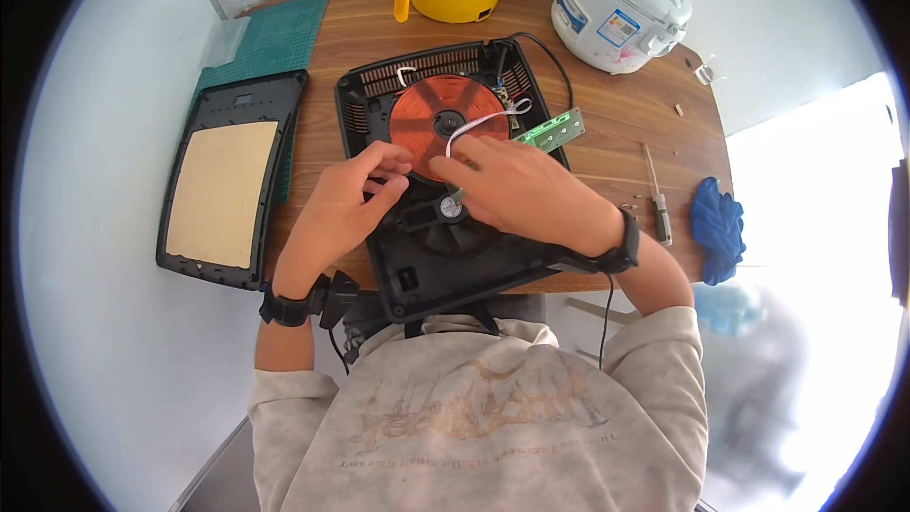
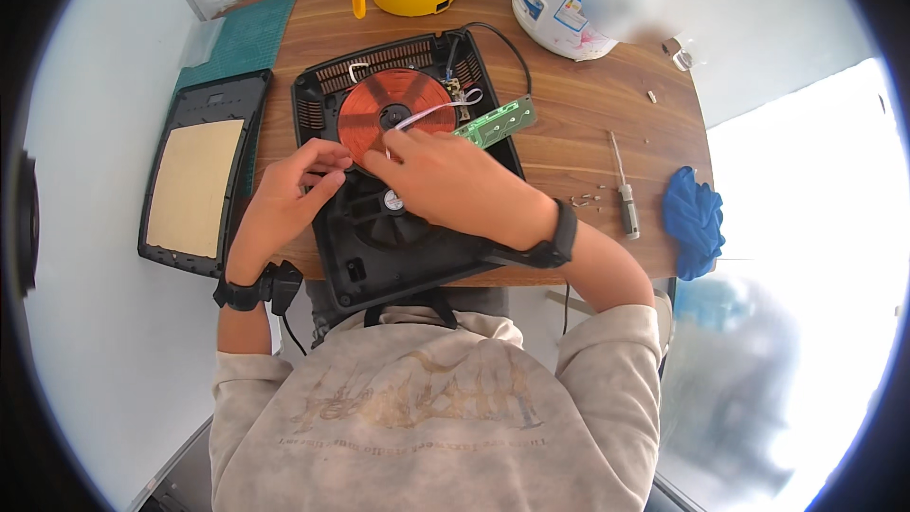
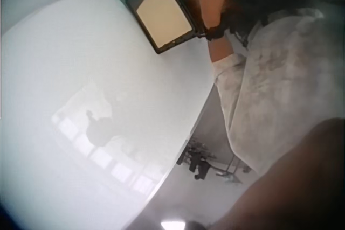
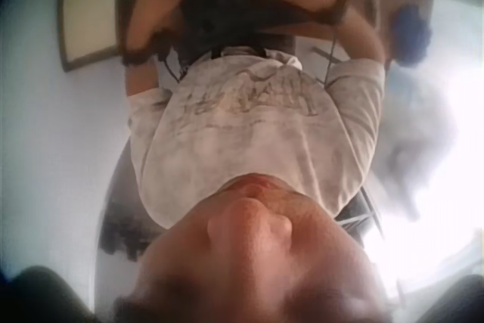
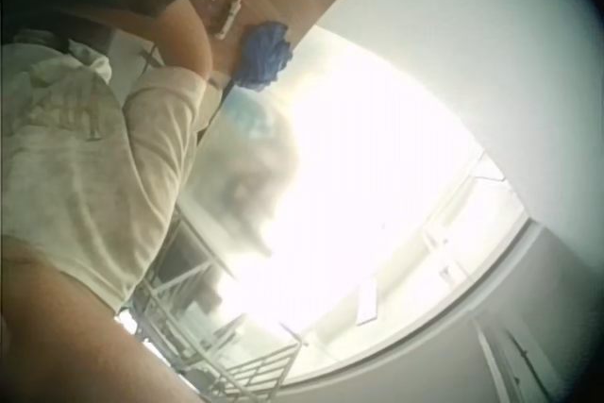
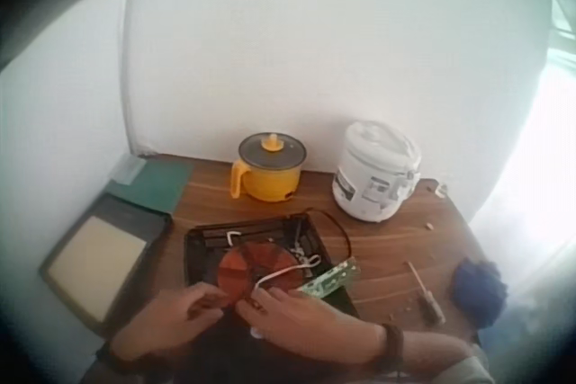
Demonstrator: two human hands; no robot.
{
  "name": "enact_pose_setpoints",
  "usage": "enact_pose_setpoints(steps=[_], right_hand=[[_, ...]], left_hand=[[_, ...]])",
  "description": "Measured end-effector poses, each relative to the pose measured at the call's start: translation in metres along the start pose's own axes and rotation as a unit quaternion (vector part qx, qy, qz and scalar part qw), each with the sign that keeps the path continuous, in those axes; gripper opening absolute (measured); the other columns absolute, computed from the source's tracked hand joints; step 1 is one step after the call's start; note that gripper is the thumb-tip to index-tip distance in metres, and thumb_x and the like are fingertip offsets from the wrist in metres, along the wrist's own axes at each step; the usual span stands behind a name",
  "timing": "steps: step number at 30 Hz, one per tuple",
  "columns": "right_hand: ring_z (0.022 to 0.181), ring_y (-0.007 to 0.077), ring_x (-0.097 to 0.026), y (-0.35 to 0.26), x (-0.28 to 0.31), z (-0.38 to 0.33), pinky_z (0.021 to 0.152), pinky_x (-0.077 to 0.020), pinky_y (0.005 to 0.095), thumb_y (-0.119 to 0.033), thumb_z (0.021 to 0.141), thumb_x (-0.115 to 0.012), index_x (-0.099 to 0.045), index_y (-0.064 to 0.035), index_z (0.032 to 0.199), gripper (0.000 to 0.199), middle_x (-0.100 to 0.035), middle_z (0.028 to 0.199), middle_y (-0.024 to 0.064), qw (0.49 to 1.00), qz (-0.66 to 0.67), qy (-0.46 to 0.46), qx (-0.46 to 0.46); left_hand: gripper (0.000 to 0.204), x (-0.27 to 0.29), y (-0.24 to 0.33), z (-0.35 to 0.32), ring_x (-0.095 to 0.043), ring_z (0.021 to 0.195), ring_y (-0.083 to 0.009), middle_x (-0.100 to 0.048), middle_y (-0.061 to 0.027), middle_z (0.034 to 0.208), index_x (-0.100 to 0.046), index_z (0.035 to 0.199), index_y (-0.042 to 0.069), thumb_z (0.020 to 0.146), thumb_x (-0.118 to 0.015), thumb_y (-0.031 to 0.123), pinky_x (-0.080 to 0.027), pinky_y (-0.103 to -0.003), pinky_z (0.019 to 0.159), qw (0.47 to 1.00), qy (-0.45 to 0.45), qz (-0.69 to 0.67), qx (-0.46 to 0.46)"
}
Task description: The person assembles an electronic device by connecting wires to a circuit board, positioning a red circular component, and securing a control panel with screws. The person uses a screwdriver to tighten screws and aligns components within a black plastic housing.
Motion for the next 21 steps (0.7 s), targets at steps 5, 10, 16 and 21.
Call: enact_pose_setpoints(steps=[5, 10, 16, 21], right_hand=[[0.112, 0.0337, -0.063, 0.049, 0.023, -0.04, 0.091, -0.0549, 0.044, -0.004, 0.079, -0.071, -0.056, -0.0097, 0.135, 0.058, -0.058, 0.131, 0.0128, 0.991, 0.057, -0.019, -0.123], [0.124, 0.0366, -0.056, 0.085, 0.007, -0.074, 0.102, -0.0493, 0.0468, 0.002, 0.077, -0.071, -0.053, -0.0113, 0.142, 0.068, -0.048, 0.147, 0.0145, 0.984, -0.016, -0.056, -0.168], [0.121, 0.0328, -0.056, 0.083, 0.008, -0.059, 0.111, -0.0417, 0.0453, 0.001, 0.078, -0.071, -0.059, -0.0121, 0.133, 0.057, -0.055, 0.136, 0.0111, 0.986, -0.084, -0.034, -0.137], [0.1, 0.0257, -0.059, 0.079, 0.025, -0.054, 0.107, -0.0397, 0.0406, -0.002, 0.078, -0.072, -0.066, -0.0106, 0.106, 0.03, -0.06, 0.095, 0.0058, 0.987, -0.121, 0.036, -0.101]], left_hand=[[0.022, -0.002, -0.005, -0.004, -0.071, 0.101, -0.0233, -0.074, -0.0111, 0.109, -0.062, 0.117, 0.002, 0.098, -0.065, 0.012, -0.055, -0.034, 0.086, 1.0, -0.008, 0.018, 0.004], [0.022, -0.012, -0.006, 0.0, -0.07, 0.099, -0.0189, -0.074, -0.0088, 0.109, -0.063, 0.118, 0.001, 0.097, -0.065, 0.008, -0.054, -0.032, 0.082, 0.999, -0.033, 0.027, 0.002], [0.024, -0.014, -0.004, -0.003, -0.071, 0.099, -0.0234, -0.074, -0.0102, 0.105, -0.063, 0.118, 0.004, 0.096, -0.068, 0.014, -0.055, -0.035, 0.085, 0.998, -0.037, 0.048, 0.0], [0.024, -0.012, -0.005, -0.005, -0.07, 0.098, -0.0189, -0.074, -0.0085, 0.107, -0.064, 0.118, 0.003, 0.096, -0.067, 0.011, -0.054, -0.031, 0.08, 0.997, -0.041, 0.057, 0.011]])
Point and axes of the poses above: each hand's wrist, its own z-axis towards the middle knuckle, its own x-axis out of the back of the hand, y = z × x, the point moved 10 cm from there along z, towards the middle knuckle
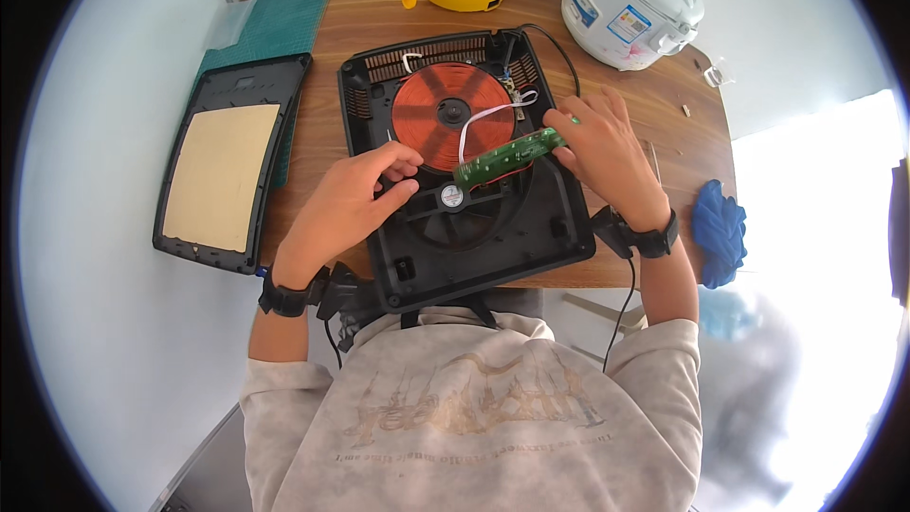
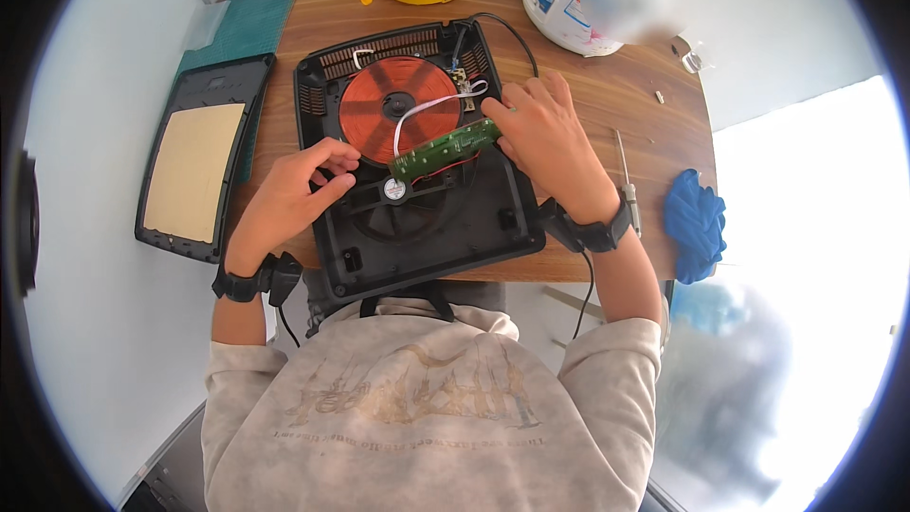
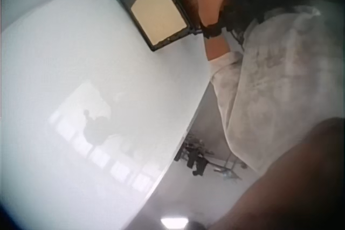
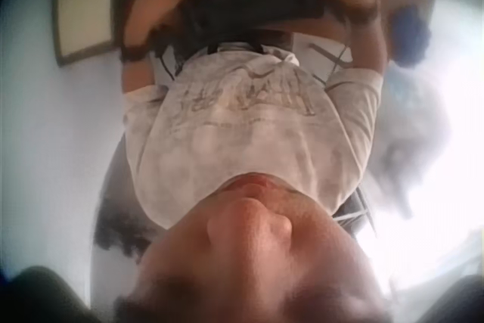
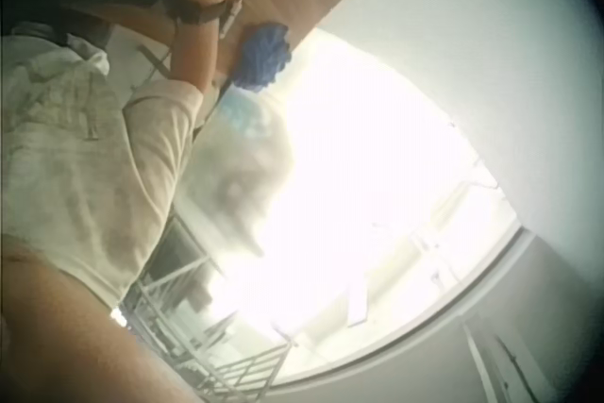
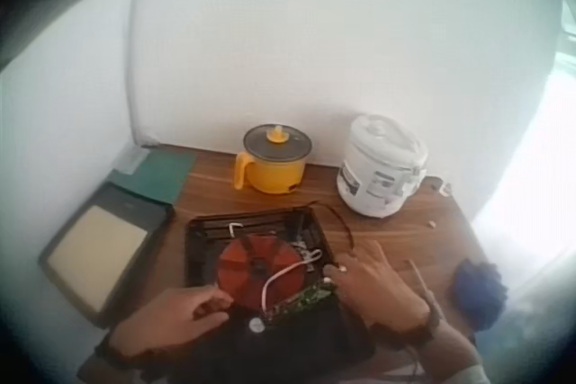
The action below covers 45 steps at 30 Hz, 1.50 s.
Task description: The person assembles an electronic device by connecting wires to a circuit board, positioning a red circular component, and securing a control panel with screws. The person uses a screwdriver to tighten screws and aligns components within a black plastic housing.
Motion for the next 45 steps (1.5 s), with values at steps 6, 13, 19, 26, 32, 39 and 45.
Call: enact_pose_setpoints(steps=[6, 13, 19, 26, 32, 39, 45], right_hand=[[0.086, 0.0274, -0.059, -0.02, 0.012, -0.005, 0.089, -0.0466, 0.0411, -0.007, 0.081, -0.073, -0.063, -0.0097, 0.097, 0.019, -0.057, 0.084, 0.0069, 0.997, 0.078, -0.011, 0.011], [0.073, 0.0344, -0.063, -0.049, 0.006, -0.03, 0.061, -0.0503, 0.0447, -0.01, 0.087, -0.071, -0.06, -0.0084, 0.098, 0.016, -0.057, 0.083, 0.0107, 0.955, 0.268, -0.011, -0.122], [0.078, 0.0267, -0.068, -0.08, -0.006, -0.023, 0.07, -0.0552, 0.0369, -0.004, 0.088, -0.068, -0.058, -0.0018, 0.108, 0.022, -0.066, 0.09, 0.0115, 0.859, 0.48, -0.06, -0.169], [0.097, 0.031, -0.068, -0.106, -0.012, -0.012, 0.084, -0.0556, 0.0402, -0.001, 0.088, -0.066, -0.056, 0.0009, 0.123, 0.037, -0.062, 0.113, 0.0178, 0.865, 0.492, -0.059, -0.076], [0.102, 0.0307, -0.068, -0.109, -0.008, -0.009, 0.089, -0.056, 0.039, 0.002, 0.086, -0.068, -0.055, -0.0015, 0.127, 0.043, -0.061, 0.119, 0.0156, 0.811, 0.579, -0.047, -0.073], [0.107, 0.0328, -0.065, -0.07, 0.023, -0.009, 0.087, -0.0565, 0.0402, 0.004, 0.08, -0.067, -0.06, -0.0067, 0.124, 0.046, -0.062, 0.12, 0.012, 0.96, 0.275, 0.052, -0.005], [0.109, 0.0321, -0.065, -0.044, 0.016, 0.001, 0.082, -0.0581, 0.0417, -0.002, 0.08, -0.074, -0.059, -0.0096, 0.126, 0.049, -0.06, 0.127, 0.0096, 0.976, 0.218, 0.005, 0.011]], left_hand=[[0.027, -0.008, 0.007, 0.003, -0.069, 0.101, -0.0202, -0.072, -0.0099, 0.111, -0.063, 0.12, 0.002, 0.096, -0.068, 0.014, -0.054, -0.031, 0.082, 1.0, -0.011, 0.002, 0.005], [0.047, -0.026, 0.02, 0.011, -0.068, 0.112, -0.0248, -0.064, -0.0177, 0.13, -0.045, 0.138, 0.004, 0.1, -0.067, 0.022, -0.054, -0.035, 0.093, 0.994, -0.043, -0.096, 0.025], [0.063, -0.037, 0.023, 0.012, -0.066, 0.12, -0.0285, -0.056, -0.023, 0.143, -0.038, 0.147, 0.003, 0.1, -0.069, 0.033, -0.053, -0.038, 0.097, 0.975, -0.052, -0.218, 0.005], [0.069, -0.037, 0.028, 0.003, -0.061, 0.121, -0.022, -0.046, -0.0159, 0.152, -0.031, 0.155, 0.005, 0.097, -0.069, 0.01, -0.053, -0.036, 0.101, 0.944, -0.1, -0.314, 0.035], [0.074, -0.035, 0.019, -0.008, -0.059, 0.122, -0.0209, -0.046, -0.014, 0.151, -0.034, 0.153, 0.004, 0.089, -0.07, -0.004, -0.054, -0.036, 0.102, 0.932, -0.13, -0.334, 0.053], [0.07, -0.024, 0.017, -0.022, -0.057, 0.128, -0.0189, -0.05, -0.0134, 0.15, -0.037, 0.152, 0.002, 0.089, -0.068, 0.0, -0.047, -0.033, 0.108, 0.924, -0.155, -0.336, 0.1], [0.07, -0.021, 0.025, -0.021, -0.056, 0.132, -0.0197, -0.05, -0.0162, 0.15, -0.037, 0.152, -0.004, 0.089, -0.065, 0.007, -0.045, -0.032, 0.111, 0.889, -0.218, -0.39, 0.095]])
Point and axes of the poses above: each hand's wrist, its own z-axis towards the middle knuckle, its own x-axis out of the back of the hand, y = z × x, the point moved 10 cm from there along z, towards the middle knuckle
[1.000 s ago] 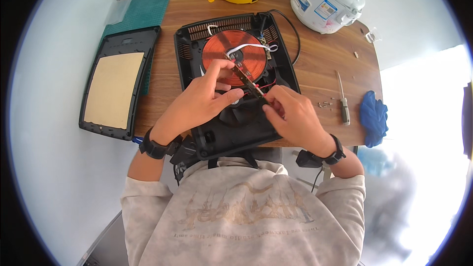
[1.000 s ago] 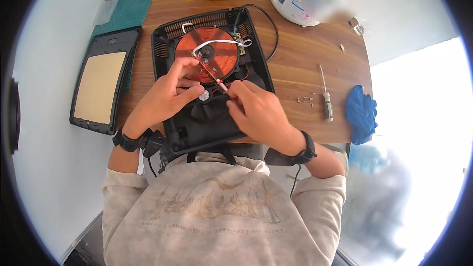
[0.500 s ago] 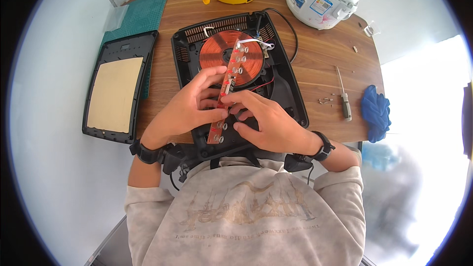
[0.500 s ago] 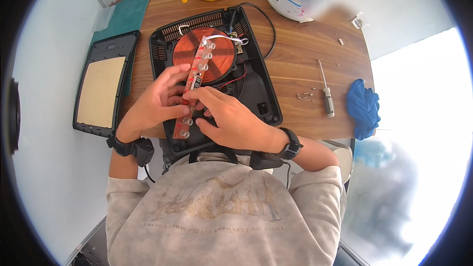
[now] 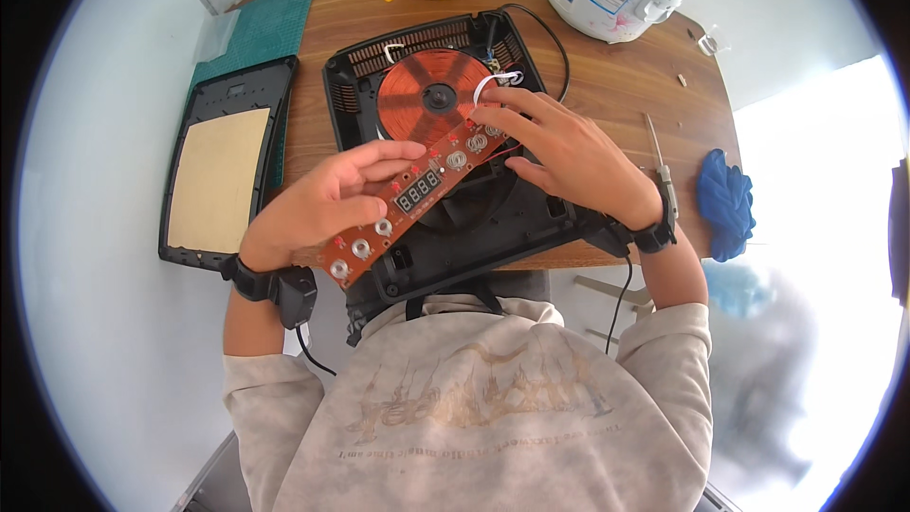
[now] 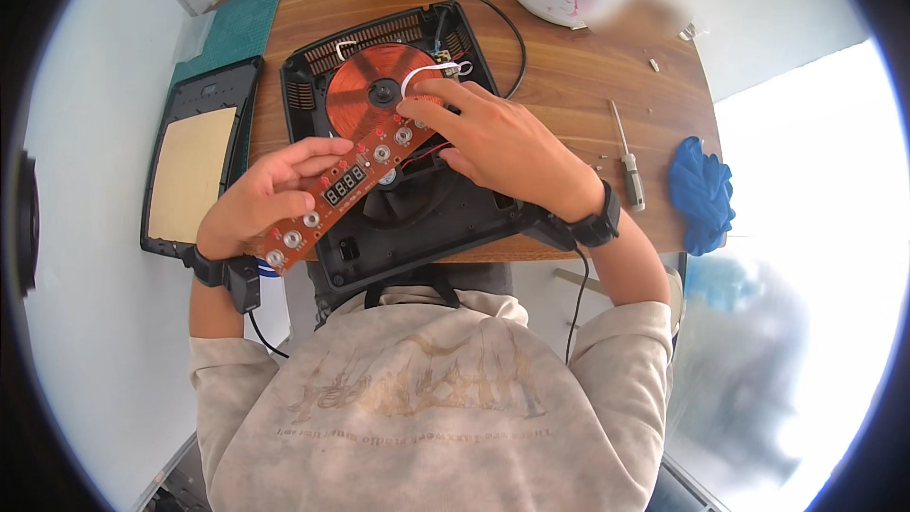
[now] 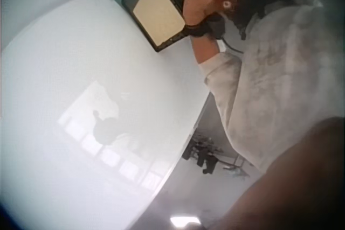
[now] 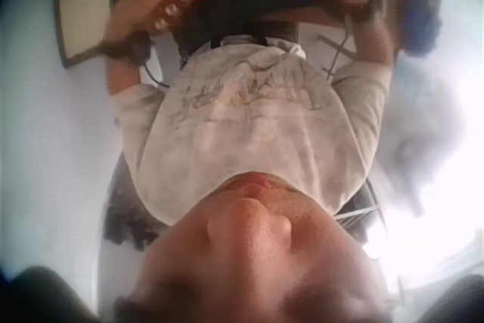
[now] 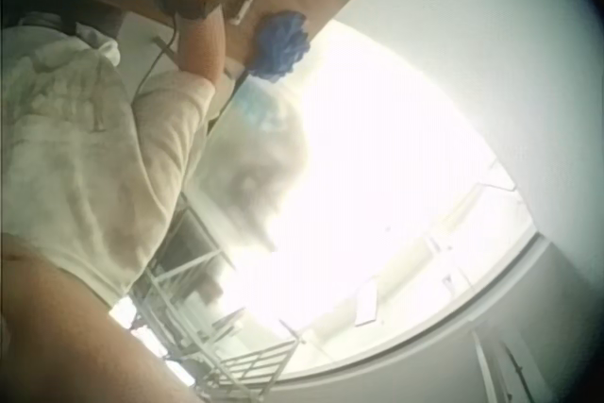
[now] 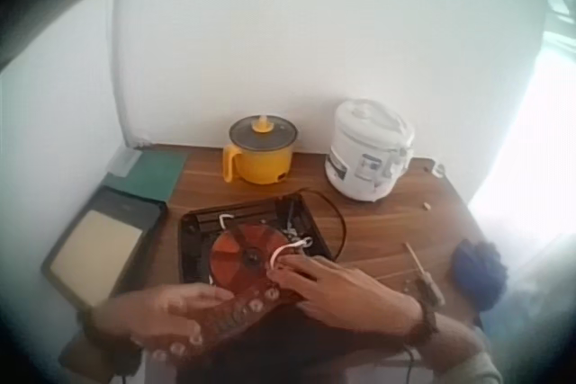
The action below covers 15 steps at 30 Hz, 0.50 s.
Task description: The person assembles an electronic device by connecting wires to a circuit board, positioning a red circular component, and securing a control panel with screws. The person uses a screwdriver to tighten screws and aligns components within a black plastic housing.
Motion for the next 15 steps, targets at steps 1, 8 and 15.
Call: enact_pose_setpoints(steps=[1, 8, 15], right_hand=[[0.109, 0.0317, -0.065, 0.001, -0.001, 0.002, 0.081, -0.0582, 0.042, -0.003, 0.08, -0.076, -0.059, -0.0099, 0.127, 0.05, -0.061, 0.127, 0.0092, 1.0, 0.009, 0.002, 0.013], [0.099, 0.0329, -0.067, 0.009, 0.002, 0.003, 0.079, -0.0575, 0.0422, -0.004, 0.078, -0.078, -0.061, -0.0087, 0.125, 0.051, -0.065, 0.118, 0.0078, 0.999, 0.046, -0.013, 0.011], [0.096, 0.0335, -0.068, 0.037, -0.005, -0.02, 0.083, -0.0561, 0.0402, -0.015, 0.076, -0.085, -0.063, -0.008, 0.121, 0.051, -0.068, 0.113, 0.0095, 0.994, 0.074, -0.024, -0.079]], left_hand=[[0.069, 0.001, 0.004, 0.002, -0.056, 0.133, -0.0196, -0.05, -0.017, 0.15, -0.037, 0.152, -0.005, 0.09, -0.063, 0.008, -0.045, -0.031, 0.111, 1.0, -0.004, -0.01, -0.003], [0.064, 0.001, 0.01, 0.007, -0.056, 0.133, -0.0194, -0.048, -0.0204, 0.153, -0.038, 0.152, -0.003, 0.091, -0.058, 0.003, -0.045, -0.032, 0.111, 0.999, -0.037, 0.034, 0.005], [0.069, 0.021, 0.025, -0.009, -0.061, 0.125, -0.0237, -0.058, -0.015, 0.144, -0.044, 0.148, 0.005, 0.087, -0.074, 0.01, -0.049, -0.036, 0.105, 0.927, 0.091, 0.365, -0.014]])
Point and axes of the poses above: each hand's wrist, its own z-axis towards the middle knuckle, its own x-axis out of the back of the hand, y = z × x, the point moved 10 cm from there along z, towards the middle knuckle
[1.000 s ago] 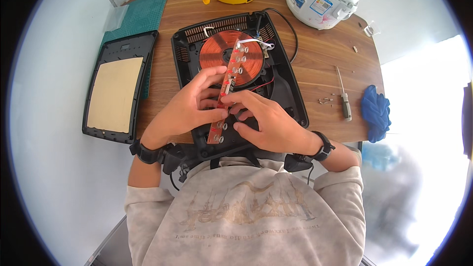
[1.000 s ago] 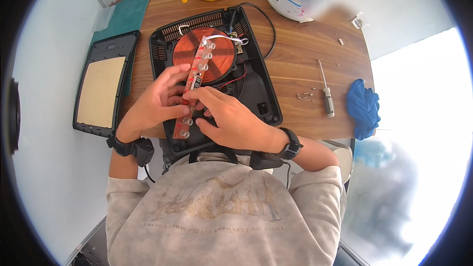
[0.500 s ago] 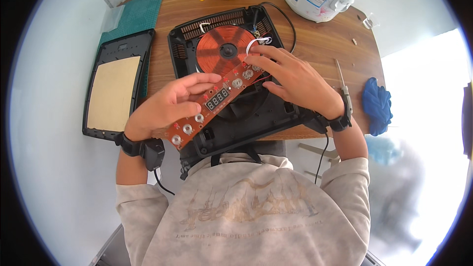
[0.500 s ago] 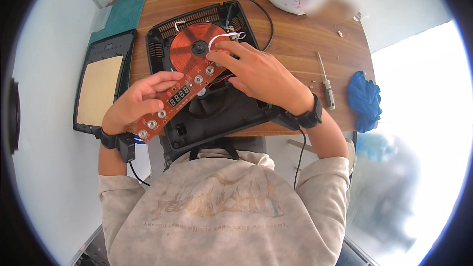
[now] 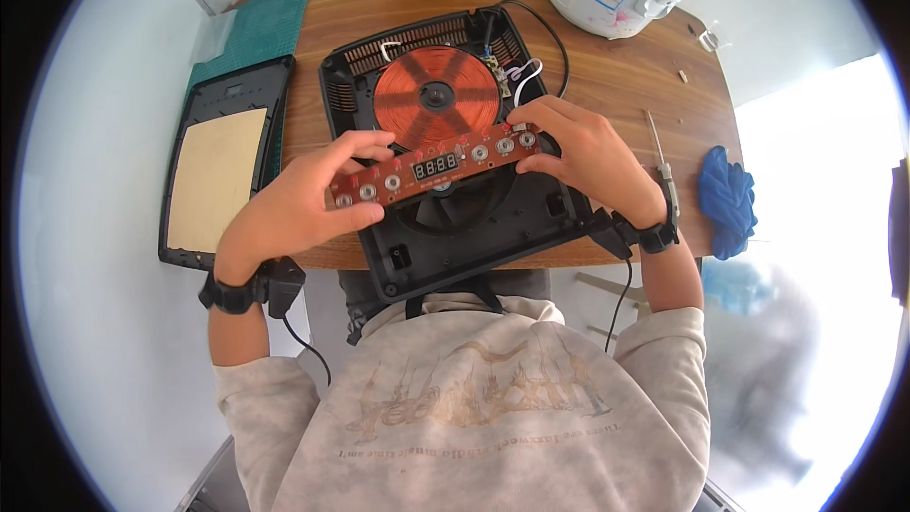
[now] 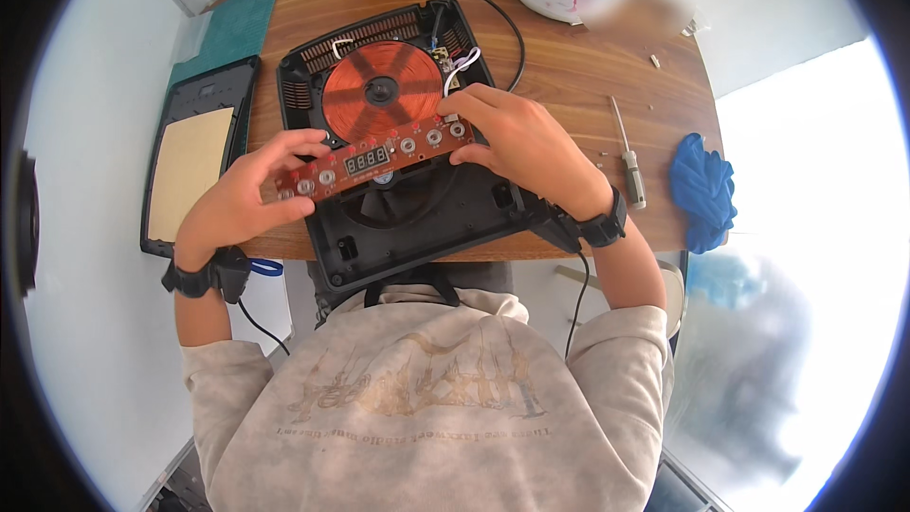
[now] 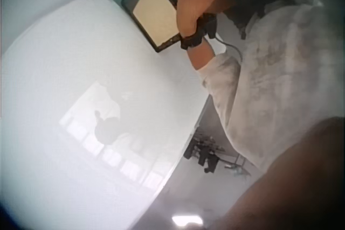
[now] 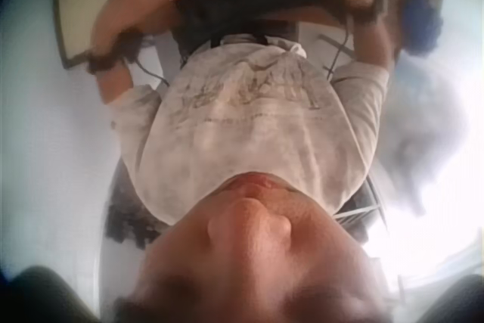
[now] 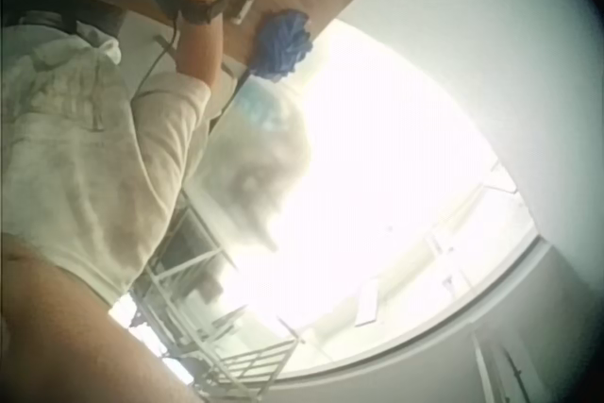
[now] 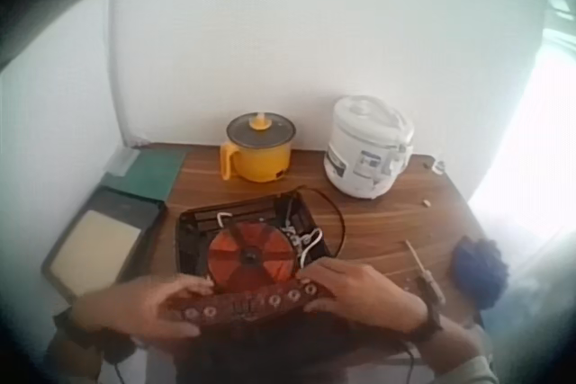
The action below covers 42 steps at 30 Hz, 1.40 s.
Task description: The person assembles an electronic device by connecting wires to a circuit board, positioning a red circular component, and securing a control panel with screws. The person uses a screwdriver to tighten screws and aligns components within a black plastic housing.
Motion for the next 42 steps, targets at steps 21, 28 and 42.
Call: enact_pose_setpoints(steps=[21, 28, 42], right_hand=[[0.107, 0.0328, -0.065, 0.025, -0.023, -0.015, 0.092, -0.0531, 0.043, -0.016, 0.08, -0.083, -0.058, -0.0107, 0.128, 0.055, -0.064, 0.123, 0.0102, 0.997, 0.046, 0.016, -0.064], [0.108, 0.0362, -0.064, 0.027, -0.005, -0.032, 0.088, -0.0548, 0.0445, -0.015, 0.087, -0.076, -0.06, -0.0103, 0.124, 0.041, -0.063, 0.121, 0.0097, 0.993, 0.047, 0.061, -0.086], [0.099, 0.0376, -0.064, 0.036, 0.004, -0.096, 0.085, -0.0537, 0.0449, -0.015, 0.089, -0.072, -0.061, -0.0083, 0.125, 0.038, -0.062, 0.124, 0.0116, 0.982, -0.004, 0.063, -0.178]], left_hand=[[0.043, -0.016, -0.014, -0.003, -0.067, 0.101, -0.0336, -0.07, -0.0118, 0.118, -0.066, 0.125, 0.005, 0.083, -0.075, 0.007, -0.056, -0.041, 0.087, 0.954, 0.128, 0.267, -0.054], [0.042, -0.016, -0.02, -0.006, -0.07, 0.093, -0.0316, -0.071, -0.0125, 0.117, -0.068, 0.123, 0.006, 0.082, -0.077, 0.008, -0.058, -0.039, 0.081, 0.953, 0.15, 0.261, -0.04], [0.045, -0.008, -0.02, -0.012, -0.073, 0.095, -0.0261, -0.072, -0.0103, 0.121, -0.068, 0.126, 0.008, 0.083, -0.076, 0.002, -0.061, -0.033, 0.078, 0.953, 0.18, 0.24, -0.035]])
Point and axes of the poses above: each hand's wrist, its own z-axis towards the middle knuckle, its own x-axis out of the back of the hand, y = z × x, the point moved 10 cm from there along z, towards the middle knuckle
